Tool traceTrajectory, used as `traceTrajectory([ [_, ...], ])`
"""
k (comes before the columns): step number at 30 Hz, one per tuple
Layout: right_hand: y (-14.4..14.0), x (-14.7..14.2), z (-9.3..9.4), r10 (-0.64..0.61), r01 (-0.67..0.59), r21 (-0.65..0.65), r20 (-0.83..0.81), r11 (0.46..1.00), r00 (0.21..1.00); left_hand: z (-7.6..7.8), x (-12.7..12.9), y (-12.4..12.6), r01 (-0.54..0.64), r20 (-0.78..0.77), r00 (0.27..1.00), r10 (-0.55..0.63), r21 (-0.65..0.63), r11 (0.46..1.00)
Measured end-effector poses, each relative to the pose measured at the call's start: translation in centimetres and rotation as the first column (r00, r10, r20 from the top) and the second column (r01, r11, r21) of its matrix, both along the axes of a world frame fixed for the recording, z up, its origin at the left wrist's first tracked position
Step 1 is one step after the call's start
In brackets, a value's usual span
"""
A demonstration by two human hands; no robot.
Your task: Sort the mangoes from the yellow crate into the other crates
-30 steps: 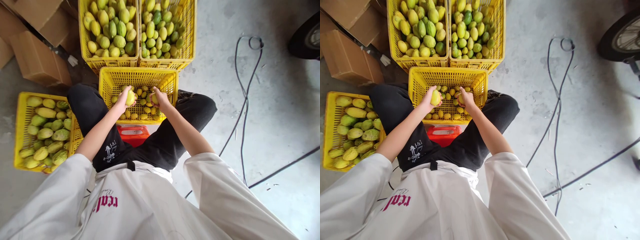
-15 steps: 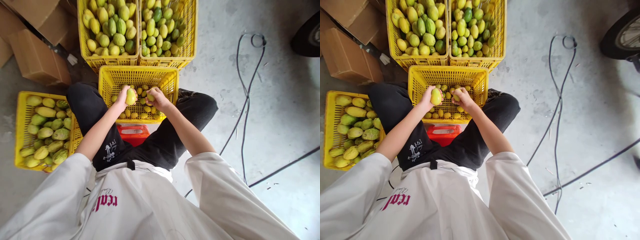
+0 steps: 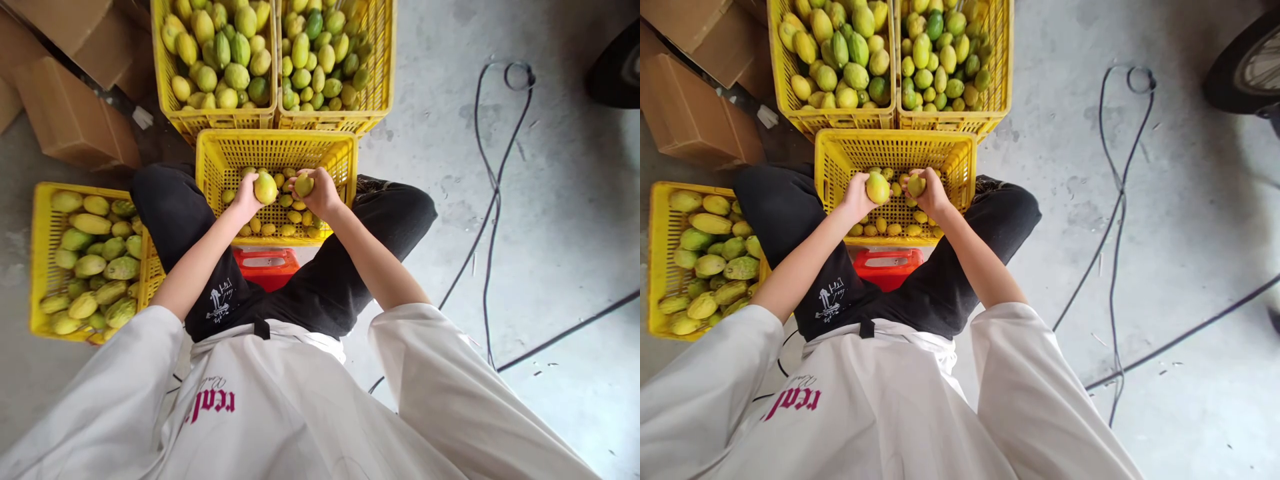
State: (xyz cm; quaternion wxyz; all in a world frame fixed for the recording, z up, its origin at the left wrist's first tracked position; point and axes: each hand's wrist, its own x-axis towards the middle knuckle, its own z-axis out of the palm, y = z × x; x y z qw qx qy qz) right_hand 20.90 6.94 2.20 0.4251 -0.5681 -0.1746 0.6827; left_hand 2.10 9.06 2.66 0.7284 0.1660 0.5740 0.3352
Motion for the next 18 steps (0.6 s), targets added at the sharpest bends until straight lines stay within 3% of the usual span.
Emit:
traceTrajectory([
  [7,-0.4,0.1,0.3,0.038,-0.038,0.038,0.001,0.999,0.999,0.6,0.2,-0.8,-0.025,-0.007,1.0,0.025,0.027,0.999],
  [14,-0.6,0.3,0.1,0.101,-0.103,0.039,0.034,0.994,0.994,1.0,0.5,-1.2,0.091,-0.051,0.995,-0.091,-0.008,0.996],
  [18,-0.5,0.3,0.5,0.119,-0.12,0.027,0.041,0.992,0.992,0.9,0.7,-1.1,0.095,-0.055,0.994,-0.095,-0.012,0.995],
])
